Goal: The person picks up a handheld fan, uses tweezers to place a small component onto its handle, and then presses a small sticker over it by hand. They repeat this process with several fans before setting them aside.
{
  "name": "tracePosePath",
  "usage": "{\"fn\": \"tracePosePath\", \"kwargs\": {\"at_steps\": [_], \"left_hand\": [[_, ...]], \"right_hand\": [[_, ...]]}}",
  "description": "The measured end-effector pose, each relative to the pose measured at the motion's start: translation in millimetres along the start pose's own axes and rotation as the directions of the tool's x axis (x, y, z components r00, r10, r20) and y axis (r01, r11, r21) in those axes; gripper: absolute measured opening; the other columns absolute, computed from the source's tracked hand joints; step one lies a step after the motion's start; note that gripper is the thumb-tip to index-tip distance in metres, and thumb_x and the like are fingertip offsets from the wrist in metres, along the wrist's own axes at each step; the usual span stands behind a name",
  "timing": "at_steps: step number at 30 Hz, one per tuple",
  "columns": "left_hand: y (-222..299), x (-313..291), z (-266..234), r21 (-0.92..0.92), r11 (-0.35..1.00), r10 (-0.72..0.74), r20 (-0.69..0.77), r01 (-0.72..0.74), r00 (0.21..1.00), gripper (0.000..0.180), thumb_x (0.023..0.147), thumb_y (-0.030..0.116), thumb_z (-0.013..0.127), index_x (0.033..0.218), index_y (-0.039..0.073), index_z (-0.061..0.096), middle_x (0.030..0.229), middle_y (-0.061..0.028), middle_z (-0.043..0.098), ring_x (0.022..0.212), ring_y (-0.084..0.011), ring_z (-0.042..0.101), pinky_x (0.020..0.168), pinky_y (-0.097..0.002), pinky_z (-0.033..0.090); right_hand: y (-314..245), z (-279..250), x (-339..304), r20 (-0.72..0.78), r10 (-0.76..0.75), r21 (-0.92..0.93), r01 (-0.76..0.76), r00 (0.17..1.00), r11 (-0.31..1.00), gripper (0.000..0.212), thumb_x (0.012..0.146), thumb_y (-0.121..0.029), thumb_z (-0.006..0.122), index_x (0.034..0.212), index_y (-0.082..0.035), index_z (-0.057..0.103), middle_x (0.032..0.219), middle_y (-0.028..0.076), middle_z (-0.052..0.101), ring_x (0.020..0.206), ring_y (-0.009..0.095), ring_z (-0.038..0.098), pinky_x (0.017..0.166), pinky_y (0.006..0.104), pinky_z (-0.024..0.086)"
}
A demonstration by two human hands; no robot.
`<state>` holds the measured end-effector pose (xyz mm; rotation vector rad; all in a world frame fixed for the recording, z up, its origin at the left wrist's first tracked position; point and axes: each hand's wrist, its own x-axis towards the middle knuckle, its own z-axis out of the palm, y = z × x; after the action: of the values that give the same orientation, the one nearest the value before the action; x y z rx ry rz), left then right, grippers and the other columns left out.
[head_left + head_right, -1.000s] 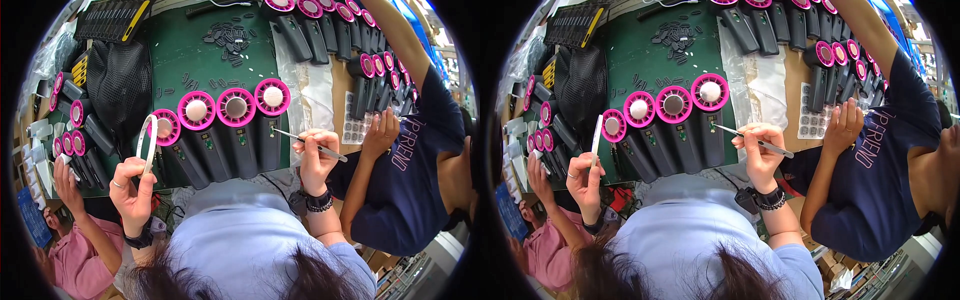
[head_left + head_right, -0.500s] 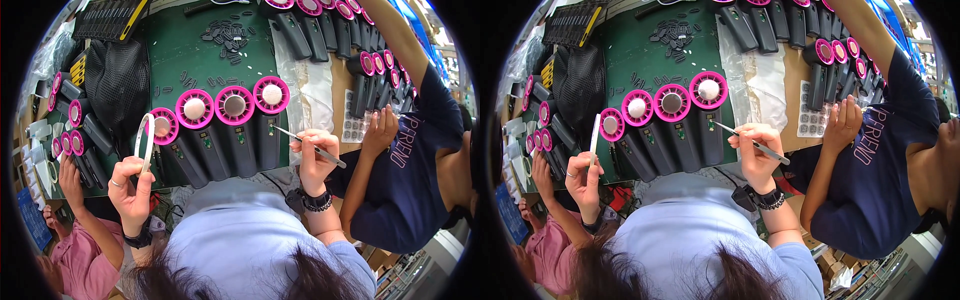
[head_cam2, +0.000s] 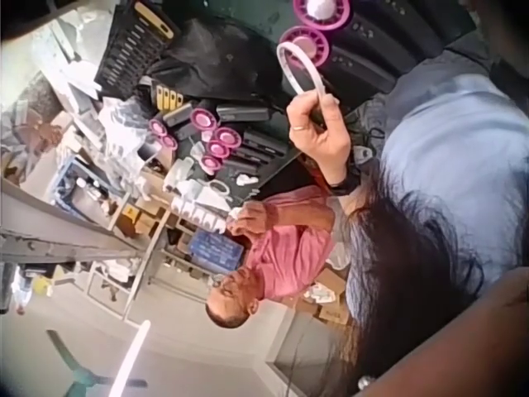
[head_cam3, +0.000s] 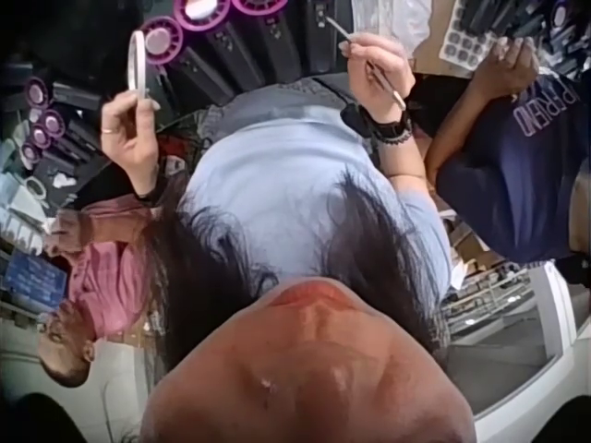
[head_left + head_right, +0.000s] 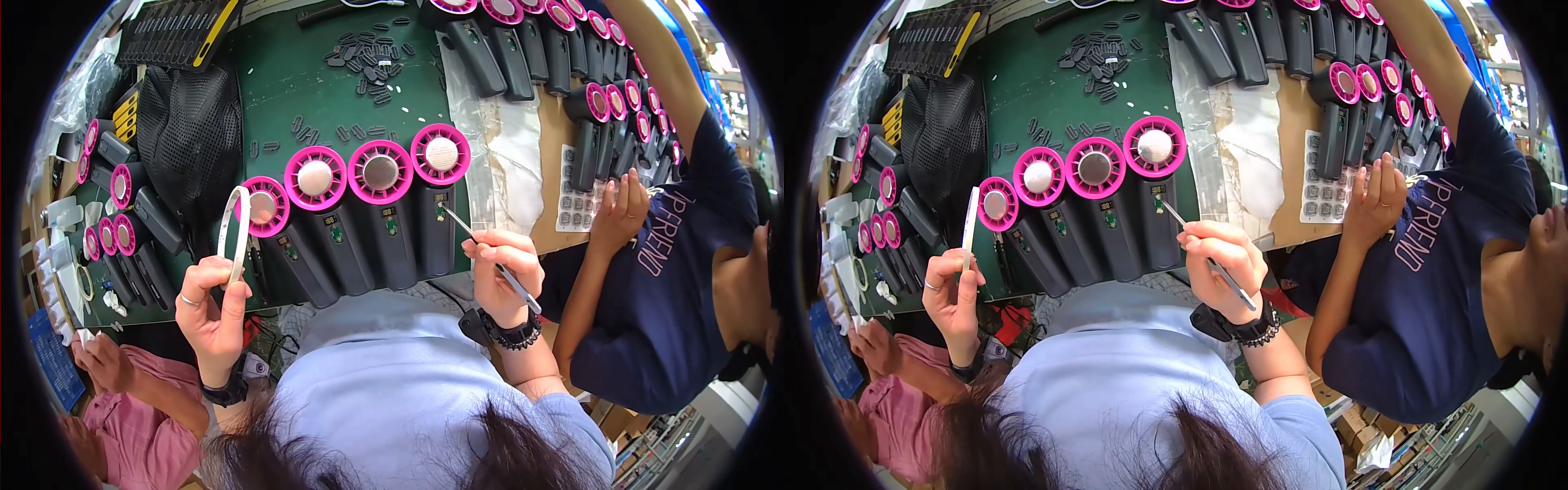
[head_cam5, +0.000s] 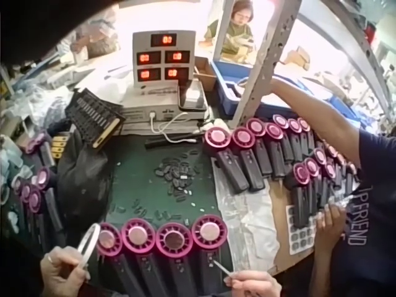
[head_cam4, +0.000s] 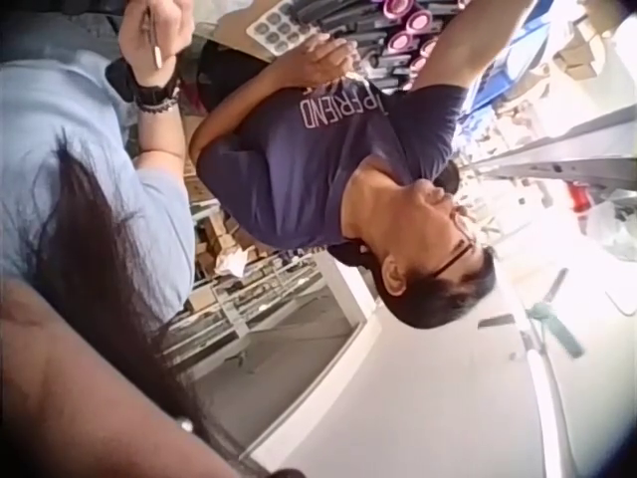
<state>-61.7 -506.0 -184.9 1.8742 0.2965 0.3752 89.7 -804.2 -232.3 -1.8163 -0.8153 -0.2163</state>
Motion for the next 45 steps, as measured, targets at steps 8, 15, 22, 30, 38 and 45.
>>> {"fn": "tracePosePath", "kwargs": {"at_steps": [8, 15, 22, 30, 38, 45], "left_hand": [[0, 1, 0, -0.003, 1.000, 0.002, 0.000, -0.002, 1.000, 0.007, 0.093, 0.001, 0.057, 0.099, 0.002, 0.054, 0.093, -0.0072, 0.054, 0.074, -0.0105, 0.051, 0.070, -0.0226, 0.041], [1, 1, 0, 0.012, 1.000, 0.001, 0.000, -0.001, 1.000, 0.007, 0.093, 0.000, 0.057, 0.099, 0.002, 0.054, 0.095, -0.0077, 0.054, 0.074, -0.0107, 0.052, 0.070, -0.0226, 0.042], [-1, 0, 1, 0.005, 1.000, -0.007, -0.005, 0.007, 1.000, 0.006, 0.093, 0.000, 0.057, 0.098, 0.002, 0.054, 0.094, -0.0075, 0.054, 0.074, -0.0105, 0.051, 0.070, -0.0224, 0.042], [-1, -1, 1, 0.007, 1.000, -0.015, -0.006, 0.015, 1.000, 0.005, 0.093, 0.001, 0.057, 0.097, 0.002, 0.054, 0.094, -0.0067, 0.054, 0.075, -0.0102, 0.051, 0.070, -0.0224, 0.041], [-2, -1, 2, 0.019, 1.000, -0.007, -0.005, 0.007, 1.000, 0.005, 0.092, 0.000, 0.056, 0.097, 0.001, 0.055, 0.092, -0.0060, 0.053, 0.075, -0.0100, 0.051, 0.071, -0.0225, 0.041], [-3, -2, -1, 0.012, 1.000, -0.002, 0.006, 0.002, 1.000, 0.006, 0.092, -0.001, 0.056, 0.098, 0.001, 0.055, 0.092, -0.0059, 0.053, 0.075, -0.0098, 0.051, 0.071, -0.0222, 0.041]], "right_hand": [[0, -1, 2, 0.071, -0.133, -0.090, 0.139, 0.989, 0.986, 0.019, 0.085, 0.010, 0.063, 0.098, -0.002, 0.055, 0.097, 0.018, 0.066, 0.077, 0.022, 0.070, 0.068, 0.0298, 0.060], [3, 0, -2, 0.056, -0.111, -0.033, 0.113, 0.992, 0.993, 0.031, 0.074, 0.014, 0.069, 0.099, -0.002, 0.062, 0.099, 0.015, 0.067, 0.082, 0.026, 0.068, 0.071, 0.0319, 0.056], [3, 0, 1, 0.062, -0.123, -0.041, 0.125, 0.991, 0.991, 0.032, 0.073, 0.015, 0.067, 0.100, -0.002, 0.062, 0.099, 0.014, 0.067, 0.080, 0.027, 0.068, 0.069, 0.0317, 0.055], [3, 0, 1, 0.050, -0.106, -0.028, 0.108, 0.993, 0.994, 0.032, 0.073, 0.015, 0.067, 0.100, -0.002, 0.061, 0.099, 0.015, 0.067, 0.078, 0.027, 0.068, 0.068, 0.0321, 0.056], [-1, -6, 5, 0.152, -0.162, -0.073, 0.174, 0.975, 0.982, 0.026, 0.080, 0.010, 0.067, 0.099, -0.004, 0.056, 0.097, 0.015, 0.067, 0.078, 0.026, 0.069, 0.068, 0.0329, 0.057], [0, -4, 8, 0.188, -0.202, -0.082, 0.220, 0.961, 0.972, 0.031, 0.077, 0.011, 0.068, 0.101, -0.004, 0.057, 0.098, 0.015, 0.067, 0.077, 0.028, 0.068, 0.067, 0.0344, 0.057]]}}
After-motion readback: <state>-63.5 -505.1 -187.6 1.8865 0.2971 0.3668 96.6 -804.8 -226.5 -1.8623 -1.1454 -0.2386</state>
